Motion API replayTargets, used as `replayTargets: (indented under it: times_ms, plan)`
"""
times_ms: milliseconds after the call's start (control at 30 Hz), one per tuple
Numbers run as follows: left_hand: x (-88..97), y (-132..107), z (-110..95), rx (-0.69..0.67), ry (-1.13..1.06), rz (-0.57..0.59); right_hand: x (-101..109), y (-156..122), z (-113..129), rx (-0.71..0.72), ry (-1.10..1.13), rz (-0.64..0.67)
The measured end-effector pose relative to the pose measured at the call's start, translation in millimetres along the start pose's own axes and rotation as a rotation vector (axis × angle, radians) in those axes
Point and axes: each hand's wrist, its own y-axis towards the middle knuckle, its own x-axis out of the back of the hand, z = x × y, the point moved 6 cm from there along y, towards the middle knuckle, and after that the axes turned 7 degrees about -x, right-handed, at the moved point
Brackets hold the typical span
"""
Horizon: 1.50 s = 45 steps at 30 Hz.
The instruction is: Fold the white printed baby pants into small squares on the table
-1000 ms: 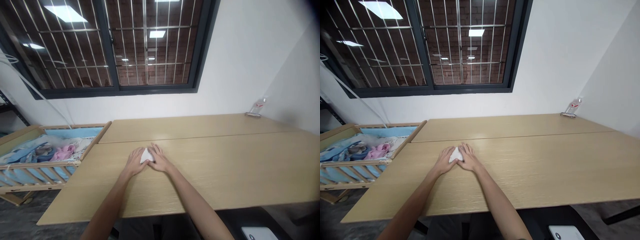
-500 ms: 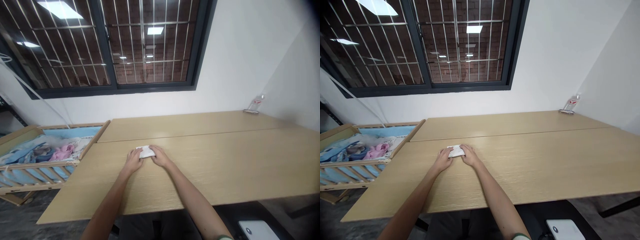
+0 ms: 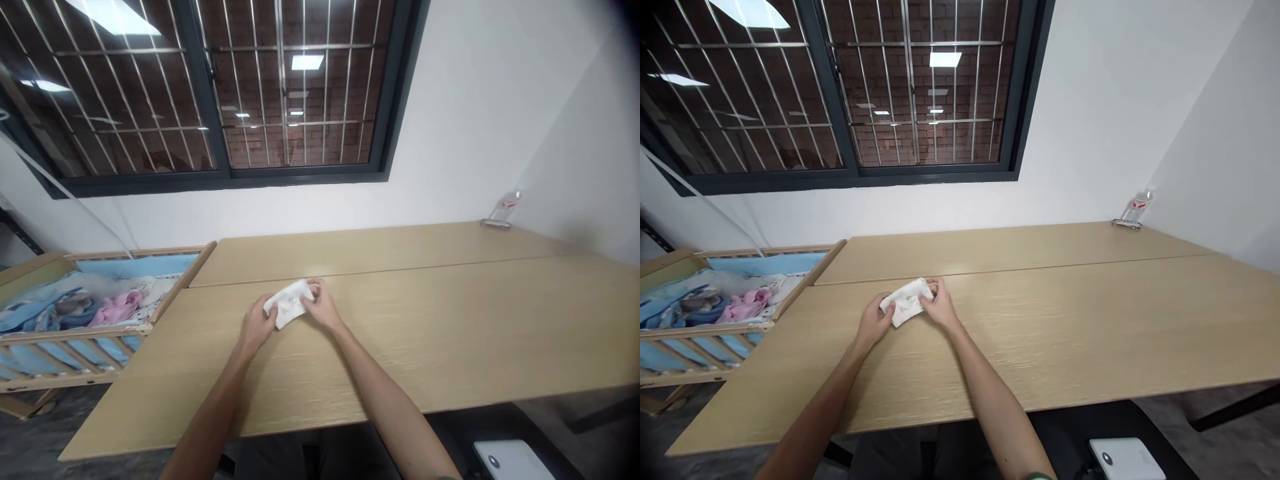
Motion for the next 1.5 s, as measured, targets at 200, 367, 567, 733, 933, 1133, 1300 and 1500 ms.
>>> replayTargets:
  times_ms: [200, 367, 567, 733, 933, 1133, 1300, 1500]
  plan:
    - [-20.5, -10.7, -7.2, 0.128, -0.272, 0.198, 5.7, 6.9, -17.5, -0.198, 0.170, -0.122]
    - [-37.3, -22.4, -19.6, 0.158, -0.325, 0.443, 5.8, 12.1, -35.7, -0.223, -0.062, -0.186]
    - [-39.9, -21.8, -24.4, 0.083, -0.204, 0.519, -0.3, 15.4, -38.3, -0.172, -0.152, -0.163]
    - [-35.4, -17.9, -20.5, 0.036, -0.102, 0.512, 0.7, 12.5, -37.3, -0.207, -0.214, -0.232]
    - [-20.3, -11.1, -26.1, 0.007, 0.008, 0.458, 0.7, 13.7, -34.4, -0.180, -0.229, -0.166]
    - [-12.2, -31.1, -72.6, -0.007, 0.163, 0.261, 13.9, 8.9, 13.6, 0.055, -0.370, -0.099]
    - [-53.0, -76.8, -111.4, 0.005, 0.450, 0.103, -12.9, -22.8, 61.1, 0.310, -0.455, 0.403]
    - [-88.5, -91.1, -112.3, 0.012, 0.591, 0.123, -23.5, -60.7, 56.5, 0.331, -0.487, 0.828]
